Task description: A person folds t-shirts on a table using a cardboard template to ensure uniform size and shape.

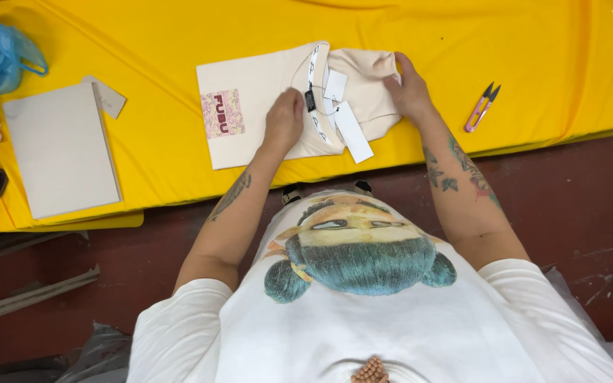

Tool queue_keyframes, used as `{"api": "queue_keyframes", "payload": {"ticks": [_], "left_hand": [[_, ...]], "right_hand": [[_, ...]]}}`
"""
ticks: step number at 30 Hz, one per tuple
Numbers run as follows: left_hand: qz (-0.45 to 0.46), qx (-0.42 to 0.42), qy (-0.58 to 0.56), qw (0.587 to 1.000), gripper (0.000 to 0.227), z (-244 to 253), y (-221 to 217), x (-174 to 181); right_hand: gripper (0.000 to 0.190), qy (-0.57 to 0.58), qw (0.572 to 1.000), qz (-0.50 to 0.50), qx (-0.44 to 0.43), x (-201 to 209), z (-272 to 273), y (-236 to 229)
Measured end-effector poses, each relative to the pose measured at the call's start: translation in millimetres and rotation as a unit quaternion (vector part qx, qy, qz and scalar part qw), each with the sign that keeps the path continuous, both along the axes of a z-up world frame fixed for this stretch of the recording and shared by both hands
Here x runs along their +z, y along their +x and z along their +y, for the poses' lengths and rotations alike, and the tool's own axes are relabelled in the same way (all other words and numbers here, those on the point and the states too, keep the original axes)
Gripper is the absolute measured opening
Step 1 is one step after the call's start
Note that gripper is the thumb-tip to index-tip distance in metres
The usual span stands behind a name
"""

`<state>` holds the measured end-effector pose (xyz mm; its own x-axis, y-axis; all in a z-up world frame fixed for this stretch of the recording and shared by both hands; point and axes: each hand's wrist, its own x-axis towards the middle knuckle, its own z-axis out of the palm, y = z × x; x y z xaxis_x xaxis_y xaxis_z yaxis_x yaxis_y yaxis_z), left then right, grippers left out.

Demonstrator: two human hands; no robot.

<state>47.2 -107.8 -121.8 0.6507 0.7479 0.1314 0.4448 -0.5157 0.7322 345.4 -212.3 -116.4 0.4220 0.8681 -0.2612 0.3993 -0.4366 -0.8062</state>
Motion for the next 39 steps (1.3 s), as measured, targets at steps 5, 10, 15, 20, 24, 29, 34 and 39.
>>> {"api": "queue_keyframes", "payload": {"ticks": [5,10,15,20,24,29,34,39], "left_hand": [[0.057,0.011,0.057,0.997,0.037,-23,21,24],[0.219,-0.094,0.104,0.966,0.060,-45,65,83],[0.241,0.008,-0.044,0.970,0.072,-5,86,78],[0.135,-0.081,-0.123,0.980,0.077,19,74,40],[0.025,0.004,-0.083,0.996,0.055,16,43,63],[-0.099,0.192,-0.182,0.959,0.022,8,-13,86],[-0.250,0.120,-0.364,0.889,0.031,-27,-15,94],[-0.291,-0.061,-0.574,0.763,0.073,-64,4,67]], "right_hand": [[0.053,-0.062,0.995,-0.039,-0.066,-28,-7,15],[0.052,-0.087,0.993,-0.056,-0.055,-8,-5,3],[0.049,-0.089,0.992,-0.088,-0.030,-16,-7,5],[0.028,0.051,0.988,-0.119,-0.084,0,-28,3],[0.045,0.108,0.903,-0.325,-0.260,23,-95,23],[0.020,-0.022,0.863,-0.453,-0.224,-55,-164,93],[0.019,0.141,0.956,-0.018,-0.255,-6,-112,50],[0.021,0.178,0.978,0.106,0.000,42,-42,-122]]}}
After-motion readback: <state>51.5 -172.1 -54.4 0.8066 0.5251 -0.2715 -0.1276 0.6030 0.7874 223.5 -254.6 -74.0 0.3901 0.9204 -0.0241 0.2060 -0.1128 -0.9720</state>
